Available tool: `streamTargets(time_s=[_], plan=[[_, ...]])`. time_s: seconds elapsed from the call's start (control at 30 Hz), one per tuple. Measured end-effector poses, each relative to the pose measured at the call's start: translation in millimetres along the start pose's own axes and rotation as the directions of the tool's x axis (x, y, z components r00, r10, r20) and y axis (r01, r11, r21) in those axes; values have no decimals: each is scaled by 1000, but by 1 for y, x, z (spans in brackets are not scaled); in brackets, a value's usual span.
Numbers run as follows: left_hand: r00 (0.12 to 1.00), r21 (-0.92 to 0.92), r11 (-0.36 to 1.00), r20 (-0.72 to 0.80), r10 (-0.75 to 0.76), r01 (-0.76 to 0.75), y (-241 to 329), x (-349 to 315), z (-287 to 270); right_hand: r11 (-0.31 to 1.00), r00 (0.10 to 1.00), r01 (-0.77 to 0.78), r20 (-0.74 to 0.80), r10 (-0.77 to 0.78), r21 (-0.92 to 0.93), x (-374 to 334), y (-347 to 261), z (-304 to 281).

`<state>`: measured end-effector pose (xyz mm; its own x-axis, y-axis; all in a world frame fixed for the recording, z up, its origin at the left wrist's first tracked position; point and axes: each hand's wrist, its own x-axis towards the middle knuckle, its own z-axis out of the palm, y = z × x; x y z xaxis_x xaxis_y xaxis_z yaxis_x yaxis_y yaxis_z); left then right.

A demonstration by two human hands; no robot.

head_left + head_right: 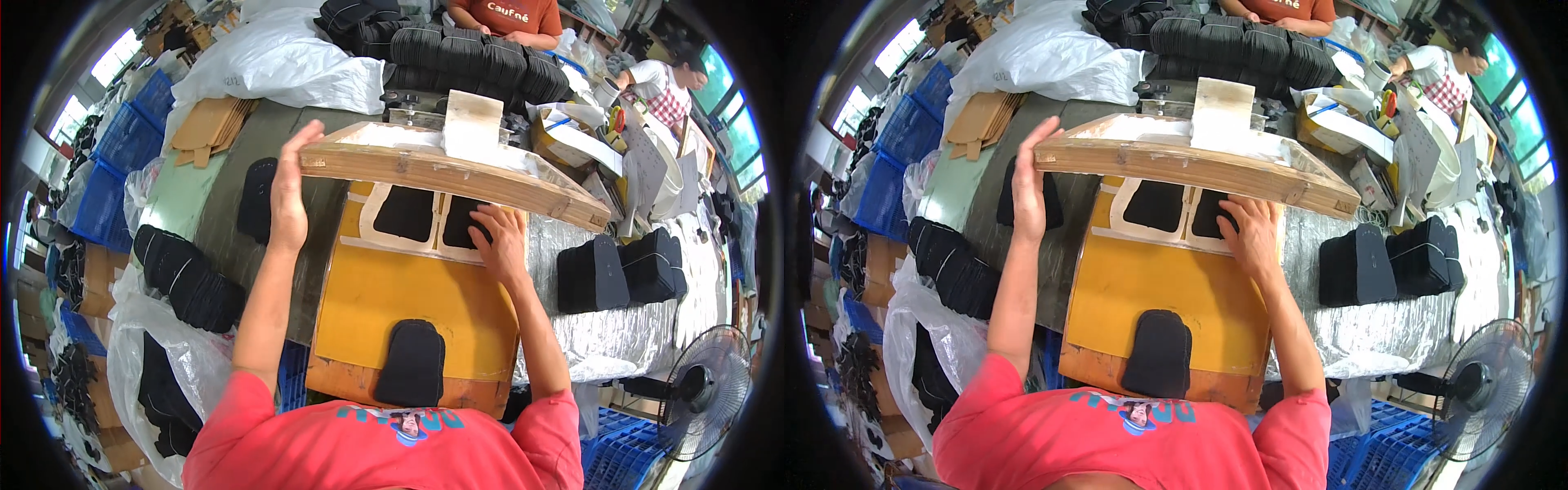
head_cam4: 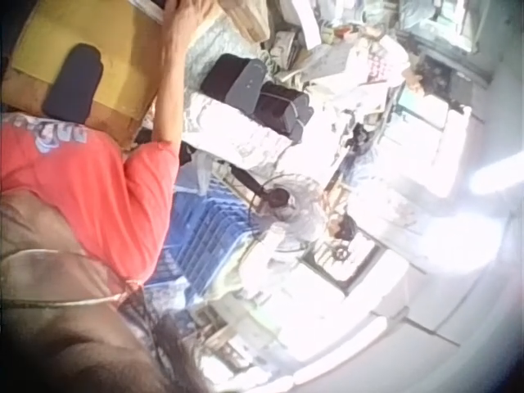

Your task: Applying white paste through a stencil screen onto black shoe upper components.

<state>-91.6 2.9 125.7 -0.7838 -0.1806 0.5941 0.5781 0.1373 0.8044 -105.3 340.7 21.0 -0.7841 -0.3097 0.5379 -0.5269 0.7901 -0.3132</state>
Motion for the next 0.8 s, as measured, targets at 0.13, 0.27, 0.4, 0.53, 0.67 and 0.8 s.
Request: streamTargets(time_s=[0.13,0.27,0.4,0.53,0.67,0.8], plan=[[978,175,984,208,-13,-25,1,-18,-16,948,935,-69,351,-46,310,-17,-47,-64],[957,50,981,216,-196,190,-27,-88,-24,874,794,-198,595,-123,445,-21,-85,-113],[897,-68,910,213,-386,408,-56,-134,-28,940,983,29,159,-88,341,32,-45,-86],[912,395,895,253,-323,208,-58,-135,-9,974,982,159,-71,-172,-164,111,19,-21],[924,372,905,233,-304,204,-56,-133,-6,985,988,46,151,-21,-164,128,28,1],[928,387,895,200,-313,219,-51,-134,-15,991,974,131,192,-122,-36,68,2,-17]])
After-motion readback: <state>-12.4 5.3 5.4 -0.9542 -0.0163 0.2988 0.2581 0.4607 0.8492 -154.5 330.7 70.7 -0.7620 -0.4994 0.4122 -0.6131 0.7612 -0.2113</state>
